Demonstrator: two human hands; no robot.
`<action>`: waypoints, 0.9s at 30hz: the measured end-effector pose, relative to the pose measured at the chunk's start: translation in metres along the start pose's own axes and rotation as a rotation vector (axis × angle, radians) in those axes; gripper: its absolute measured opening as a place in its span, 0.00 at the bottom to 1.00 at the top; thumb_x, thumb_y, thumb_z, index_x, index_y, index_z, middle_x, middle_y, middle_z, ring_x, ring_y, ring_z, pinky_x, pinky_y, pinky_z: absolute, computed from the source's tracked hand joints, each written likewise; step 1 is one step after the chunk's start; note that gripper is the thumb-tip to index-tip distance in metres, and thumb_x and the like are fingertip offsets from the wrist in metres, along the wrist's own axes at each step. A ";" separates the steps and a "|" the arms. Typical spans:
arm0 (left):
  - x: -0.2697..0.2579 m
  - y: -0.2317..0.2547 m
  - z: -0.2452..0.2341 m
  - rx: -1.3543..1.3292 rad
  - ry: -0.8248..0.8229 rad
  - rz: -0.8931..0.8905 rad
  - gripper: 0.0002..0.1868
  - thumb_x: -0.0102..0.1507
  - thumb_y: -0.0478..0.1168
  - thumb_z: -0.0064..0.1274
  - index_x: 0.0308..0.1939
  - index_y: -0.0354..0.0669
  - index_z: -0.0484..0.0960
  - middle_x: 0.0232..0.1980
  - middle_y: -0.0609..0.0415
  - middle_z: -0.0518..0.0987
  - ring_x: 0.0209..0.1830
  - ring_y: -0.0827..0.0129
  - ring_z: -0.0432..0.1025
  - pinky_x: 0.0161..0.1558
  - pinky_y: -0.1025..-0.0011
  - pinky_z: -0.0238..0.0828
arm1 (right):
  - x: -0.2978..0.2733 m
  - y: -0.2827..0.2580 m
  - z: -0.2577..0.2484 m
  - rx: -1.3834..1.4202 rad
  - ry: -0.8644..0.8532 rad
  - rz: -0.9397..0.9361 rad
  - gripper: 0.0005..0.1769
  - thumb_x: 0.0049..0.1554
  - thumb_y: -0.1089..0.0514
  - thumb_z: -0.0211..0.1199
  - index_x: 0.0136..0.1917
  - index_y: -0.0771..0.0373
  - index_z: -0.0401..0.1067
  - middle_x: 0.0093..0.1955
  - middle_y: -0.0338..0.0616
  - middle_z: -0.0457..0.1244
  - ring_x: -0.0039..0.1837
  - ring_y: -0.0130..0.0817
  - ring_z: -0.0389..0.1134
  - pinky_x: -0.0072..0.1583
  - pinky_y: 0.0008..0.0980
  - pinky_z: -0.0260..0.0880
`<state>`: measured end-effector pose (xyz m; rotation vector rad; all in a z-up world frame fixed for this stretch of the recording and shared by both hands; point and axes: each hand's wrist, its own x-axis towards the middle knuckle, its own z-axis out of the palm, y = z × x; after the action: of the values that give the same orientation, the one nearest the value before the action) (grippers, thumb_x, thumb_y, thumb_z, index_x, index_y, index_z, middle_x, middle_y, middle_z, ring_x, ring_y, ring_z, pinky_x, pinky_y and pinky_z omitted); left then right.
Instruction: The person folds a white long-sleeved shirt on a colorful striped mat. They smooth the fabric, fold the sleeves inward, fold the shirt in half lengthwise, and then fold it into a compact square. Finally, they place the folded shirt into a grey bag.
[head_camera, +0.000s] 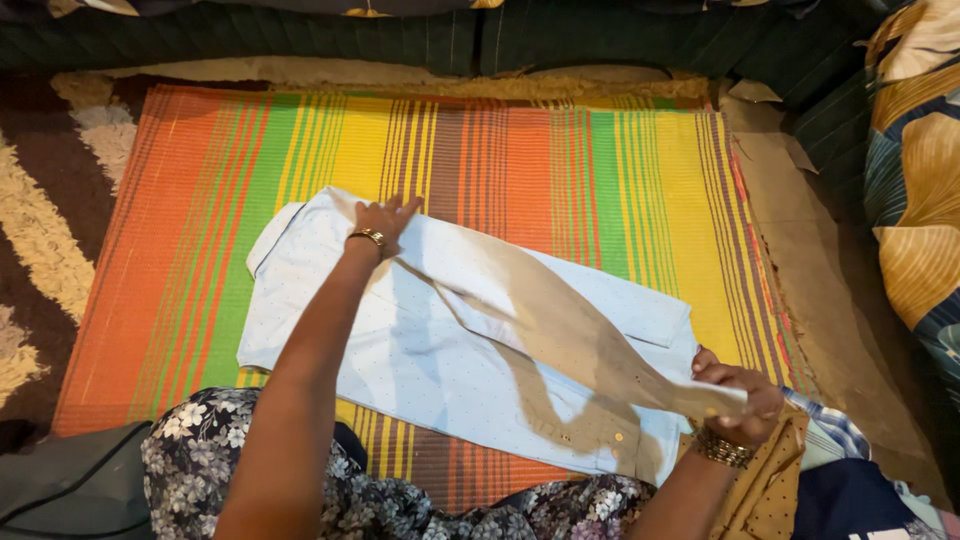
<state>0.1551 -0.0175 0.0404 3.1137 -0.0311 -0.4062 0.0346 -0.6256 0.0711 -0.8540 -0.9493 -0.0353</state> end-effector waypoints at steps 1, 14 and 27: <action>-0.004 -0.005 -0.002 -0.002 -0.024 -0.028 0.51 0.56 0.40 0.62 0.79 0.66 0.51 0.71 0.47 0.67 0.61 0.45 0.70 0.62 0.41 0.62 | -0.004 0.000 -0.003 -0.006 -0.060 -0.003 0.07 0.57 0.63 0.67 0.41 0.61 0.85 0.46 0.53 0.75 0.54 0.49 0.76 0.60 0.46 0.62; -0.033 -0.089 0.076 -0.504 0.691 -0.004 0.07 0.58 0.25 0.53 0.38 0.35 0.82 0.48 0.39 0.78 0.47 0.43 0.75 0.49 0.55 0.75 | 0.068 0.015 0.079 0.164 -0.583 0.030 0.23 0.65 0.54 0.51 0.39 0.67 0.82 0.43 0.59 0.75 0.49 0.53 0.79 0.39 0.39 0.77; -0.049 -0.075 0.103 -0.637 0.730 -0.127 0.13 0.55 0.18 0.44 0.35 0.33 0.82 0.63 0.35 0.77 0.55 0.42 0.76 0.54 0.58 0.75 | 0.121 -0.004 0.188 -0.051 -0.870 0.066 0.28 0.72 0.47 0.46 0.34 0.61 0.70 0.53 0.47 0.76 0.56 0.40 0.81 0.46 0.36 0.70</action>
<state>0.0825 0.0582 -0.0467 2.4456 0.2437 0.6123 -0.0250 -0.4653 0.2157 -0.9594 -1.7336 0.4001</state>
